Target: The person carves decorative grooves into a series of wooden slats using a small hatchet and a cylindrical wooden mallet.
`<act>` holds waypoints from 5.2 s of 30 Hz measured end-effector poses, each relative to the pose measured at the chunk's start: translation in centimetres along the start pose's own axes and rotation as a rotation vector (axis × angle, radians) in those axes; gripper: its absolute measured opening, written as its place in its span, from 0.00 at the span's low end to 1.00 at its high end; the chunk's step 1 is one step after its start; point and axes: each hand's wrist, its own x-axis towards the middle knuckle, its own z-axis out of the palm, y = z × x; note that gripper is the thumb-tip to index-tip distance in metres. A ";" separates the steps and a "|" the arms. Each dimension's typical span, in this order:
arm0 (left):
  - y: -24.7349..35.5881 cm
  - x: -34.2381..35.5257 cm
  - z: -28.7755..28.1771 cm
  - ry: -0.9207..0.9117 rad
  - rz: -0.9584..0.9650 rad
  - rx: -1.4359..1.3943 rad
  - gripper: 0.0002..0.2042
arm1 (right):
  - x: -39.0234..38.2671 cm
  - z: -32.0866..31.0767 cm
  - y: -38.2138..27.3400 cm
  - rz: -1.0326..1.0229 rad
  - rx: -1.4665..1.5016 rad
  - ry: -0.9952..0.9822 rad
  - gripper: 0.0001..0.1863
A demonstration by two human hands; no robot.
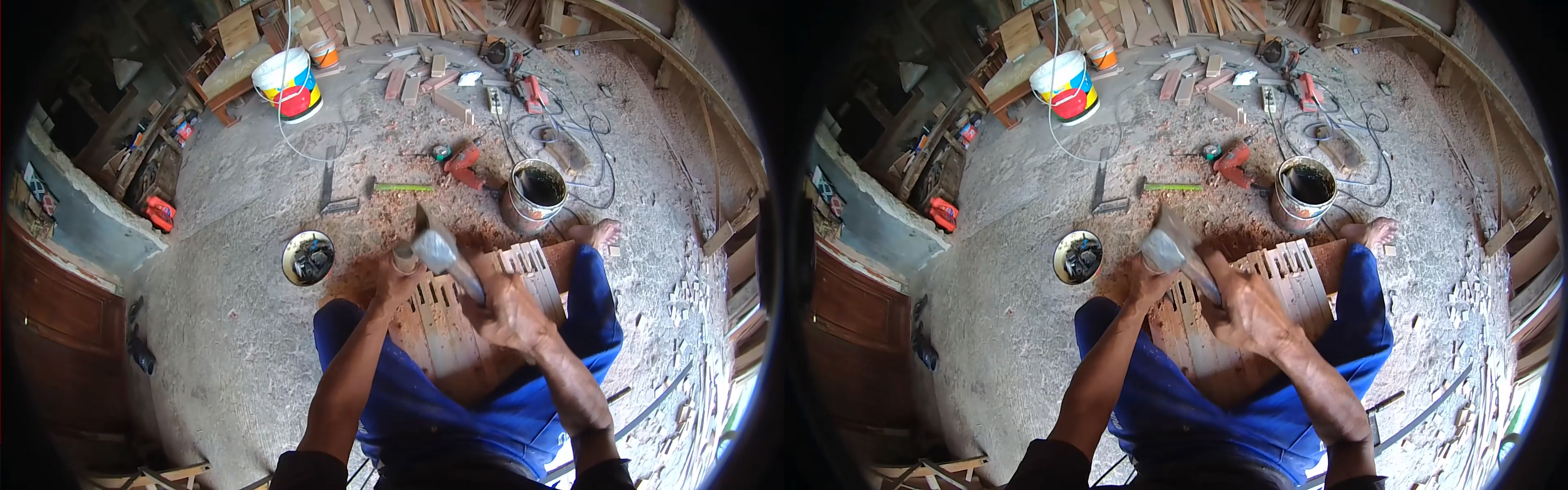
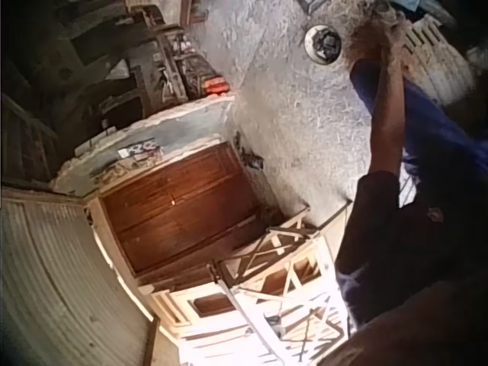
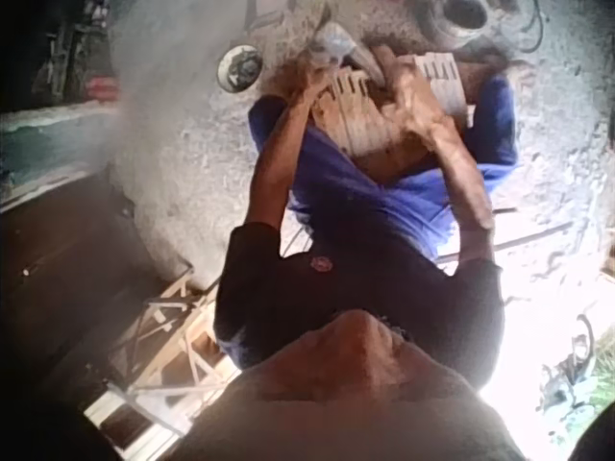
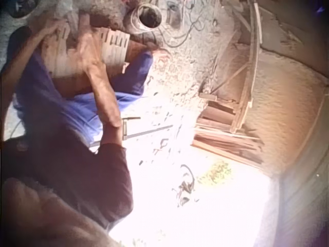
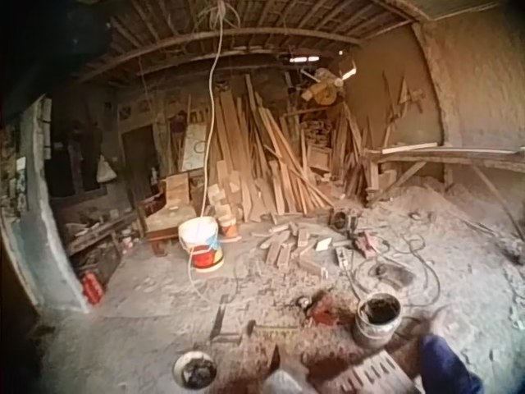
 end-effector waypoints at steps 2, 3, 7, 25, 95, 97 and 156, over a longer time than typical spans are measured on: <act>0.2 0.0 -0.6 -0.043 -0.031 0.050 0.09 | 1.4 -0.5 -1.3 -0.038 -0.039 0.065 0.33; -0.6 0.1 -0.8 -0.046 0.036 0.033 0.09 | 2.1 -0.5 -1.9 -0.062 -0.056 0.096 0.33; 1.2 -1.0 0.6 -0.058 0.033 0.082 0.08 | 4.2 3.2 3.6 -0.027 -0.414 -0.228 0.32; 5.5 3.0 -0.3 0.343 0.009 -0.119 0.17 | -7.2 5.2 6.4 0.489 0.475 0.005 0.35; 0.0 -1.2 -1.0 0.412 -0.016 -0.165 0.05 | 3.4 2.5 -0.3 -0.067 -0.229 -0.198 0.32; 0.1 0.9 -2.4 0.421 -0.249 -0.325 0.04 | 2.5 2.8 0.2 -0.038 -0.152 -0.129 0.32; -11.9 -33.9 -14.0 -0.061 -0.651 0.755 0.33 | -7.4 13.8 17.8 0.384 -0.480 -0.179 0.33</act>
